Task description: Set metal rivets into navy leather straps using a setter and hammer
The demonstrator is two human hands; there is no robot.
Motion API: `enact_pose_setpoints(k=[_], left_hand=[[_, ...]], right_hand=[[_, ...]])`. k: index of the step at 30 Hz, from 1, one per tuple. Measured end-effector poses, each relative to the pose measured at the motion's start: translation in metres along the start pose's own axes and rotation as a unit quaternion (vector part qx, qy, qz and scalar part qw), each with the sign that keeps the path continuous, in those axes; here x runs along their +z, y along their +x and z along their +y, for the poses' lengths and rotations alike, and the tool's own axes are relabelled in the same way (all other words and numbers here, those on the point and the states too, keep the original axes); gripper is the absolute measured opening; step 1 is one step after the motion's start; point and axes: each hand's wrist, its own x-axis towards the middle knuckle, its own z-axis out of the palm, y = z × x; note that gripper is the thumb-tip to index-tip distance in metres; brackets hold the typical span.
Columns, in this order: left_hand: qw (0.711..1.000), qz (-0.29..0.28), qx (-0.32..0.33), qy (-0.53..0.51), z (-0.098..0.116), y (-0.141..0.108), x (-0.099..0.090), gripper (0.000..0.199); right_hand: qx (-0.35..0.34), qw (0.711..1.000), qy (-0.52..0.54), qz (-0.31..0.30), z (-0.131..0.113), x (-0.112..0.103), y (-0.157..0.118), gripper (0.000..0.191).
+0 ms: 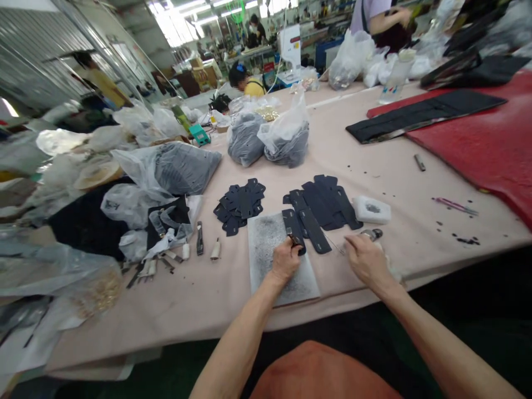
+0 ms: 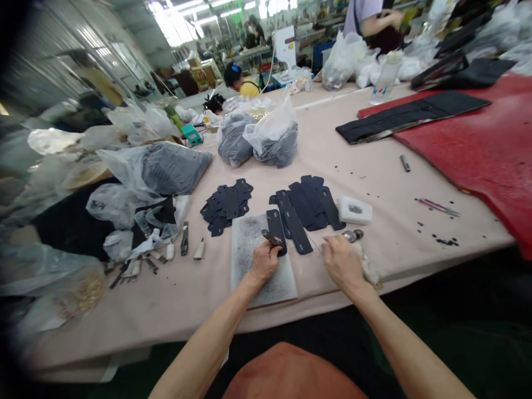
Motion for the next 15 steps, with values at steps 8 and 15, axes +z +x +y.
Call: enact_pose_setpoints(k=[8,15], left_hand=[[0.996,0.022,-0.034,-0.075,-0.002,0.002,-0.003,0.019],[0.947,0.088,-0.188,-0.245,-0.009,0.013,-0.002,0.017]], right_hand=[[0.101,0.973,0.134,-0.158,-0.078,0.075,0.036,0.023],[0.098,0.961,0.186,-0.179,-0.061,0.076,0.034,0.029]])
